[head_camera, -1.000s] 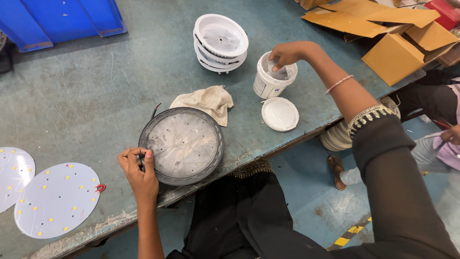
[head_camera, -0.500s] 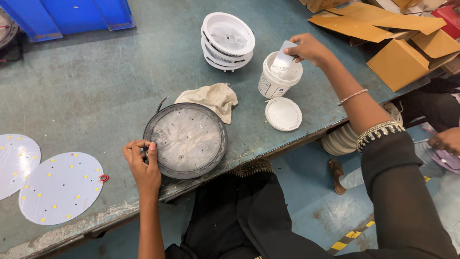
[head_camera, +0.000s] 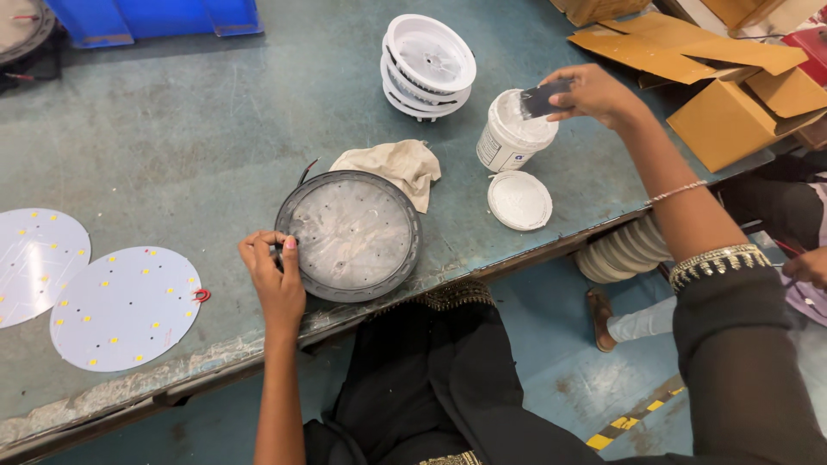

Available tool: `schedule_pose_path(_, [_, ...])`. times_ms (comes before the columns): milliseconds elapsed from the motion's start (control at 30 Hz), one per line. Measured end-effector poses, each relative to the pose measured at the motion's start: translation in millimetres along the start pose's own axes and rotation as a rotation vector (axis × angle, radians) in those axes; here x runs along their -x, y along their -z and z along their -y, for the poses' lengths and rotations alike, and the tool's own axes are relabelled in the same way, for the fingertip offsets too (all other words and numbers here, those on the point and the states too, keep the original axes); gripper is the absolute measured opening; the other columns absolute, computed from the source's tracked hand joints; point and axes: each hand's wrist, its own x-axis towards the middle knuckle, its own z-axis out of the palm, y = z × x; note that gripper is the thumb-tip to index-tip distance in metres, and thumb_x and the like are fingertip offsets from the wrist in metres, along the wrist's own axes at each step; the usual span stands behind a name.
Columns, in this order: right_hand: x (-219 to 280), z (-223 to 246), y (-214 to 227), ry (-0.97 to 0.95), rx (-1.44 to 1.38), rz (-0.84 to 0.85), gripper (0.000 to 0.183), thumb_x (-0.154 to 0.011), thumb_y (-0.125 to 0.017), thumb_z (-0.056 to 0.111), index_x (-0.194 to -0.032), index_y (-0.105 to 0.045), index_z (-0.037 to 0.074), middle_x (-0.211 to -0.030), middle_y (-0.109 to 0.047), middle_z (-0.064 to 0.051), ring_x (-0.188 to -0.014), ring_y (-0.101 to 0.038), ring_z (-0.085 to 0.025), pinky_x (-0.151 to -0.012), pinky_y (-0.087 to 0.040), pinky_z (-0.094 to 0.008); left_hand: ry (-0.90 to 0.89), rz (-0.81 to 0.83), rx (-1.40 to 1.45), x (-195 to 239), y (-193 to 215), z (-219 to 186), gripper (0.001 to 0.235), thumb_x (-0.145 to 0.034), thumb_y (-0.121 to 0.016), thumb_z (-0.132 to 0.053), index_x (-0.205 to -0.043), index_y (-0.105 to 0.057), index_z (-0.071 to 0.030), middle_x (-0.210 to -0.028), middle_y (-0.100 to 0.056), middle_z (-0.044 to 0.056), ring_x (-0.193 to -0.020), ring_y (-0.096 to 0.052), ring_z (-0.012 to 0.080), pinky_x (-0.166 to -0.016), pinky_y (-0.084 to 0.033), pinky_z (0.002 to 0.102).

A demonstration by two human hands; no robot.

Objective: The person applies a white substance to a circular plate using a small tool, then presses a corresponding circular LED board onto the plate.

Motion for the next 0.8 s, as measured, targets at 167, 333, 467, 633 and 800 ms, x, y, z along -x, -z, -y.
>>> schedule_pose_path(167, [33,48,-25,0.059,-0.059,0.008,0.031,-0.099,-0.058,-0.001,-0.13,-0.063,-0.006,-0.119,-0.069,-0.014,-0.105,-0.07,-0.02,-0.092,-0.056,-0.033,-0.041,-0.02,-0.038,-2,-3,2,0.018,-0.107,-0.059,-0.017,-0.106,-0.055,0.0,-0.113,-0.054,0.016,-0.114,-0.05,0.0343,-0.102,-0.041,0.044])
schedule_pose_path(333, [55,79,-109,0.199,-0.252,0.147,0.038,-0.101,-0.063,0.006,-0.136,-0.06,-0.007,-0.124,-0.069,-0.014,-0.107,-0.07,-0.018,-0.099,-0.059,-0.031,-0.023,-0.054,-0.019,0,-6,7,0.018,-0.108,-0.056,-0.016,-0.106,-0.052,0.002,-0.111,-0.052,0.018,-0.109,-0.051,0.035,-0.101,-0.041,0.044])
schedule_pose_path(467, [77,78,-211,0.228,-0.266,0.147,0.041,-0.099,-0.065,0.012,-0.138,-0.062,0.0,-0.122,-0.072,-0.01,-0.102,-0.071,-0.014,-0.094,-0.058,-0.028,0.014,-0.071,0.048,2,-8,6,0.018,-0.108,-0.054,-0.015,-0.107,-0.048,0.002,-0.111,-0.05,0.019,-0.107,-0.052,0.0348,-0.1,-0.042,0.042])
schedule_pose_path(633, [118,69,-333,0.202,0.183,-0.098,0.043,-0.1,-0.06,0.001,-0.139,-0.071,0.017,-0.118,-0.069,-0.021,-0.083,-0.06,-0.029,-0.079,-0.05,-0.043,0.008,-0.084,0.076,1,-8,2,0.017,-0.108,-0.054,-0.014,-0.108,-0.047,0.002,-0.113,-0.049,0.02,-0.109,-0.053,0.0342,-0.101,-0.043,0.042])
schedule_pose_path(800, [139,74,-367,0.744,0.671,-0.209,0.054,-0.078,-0.055,-0.01,-0.126,-0.071,0.009,-0.13,-0.07,-0.014,-0.117,-0.069,-0.029,-0.096,-0.055,-0.039,0.012,-0.074,0.075,1,-8,2,0.017,-0.107,-0.054,-0.013,-0.108,-0.046,0.002,-0.112,-0.049,0.019,-0.108,-0.053,0.034,-0.1,-0.043,0.043])
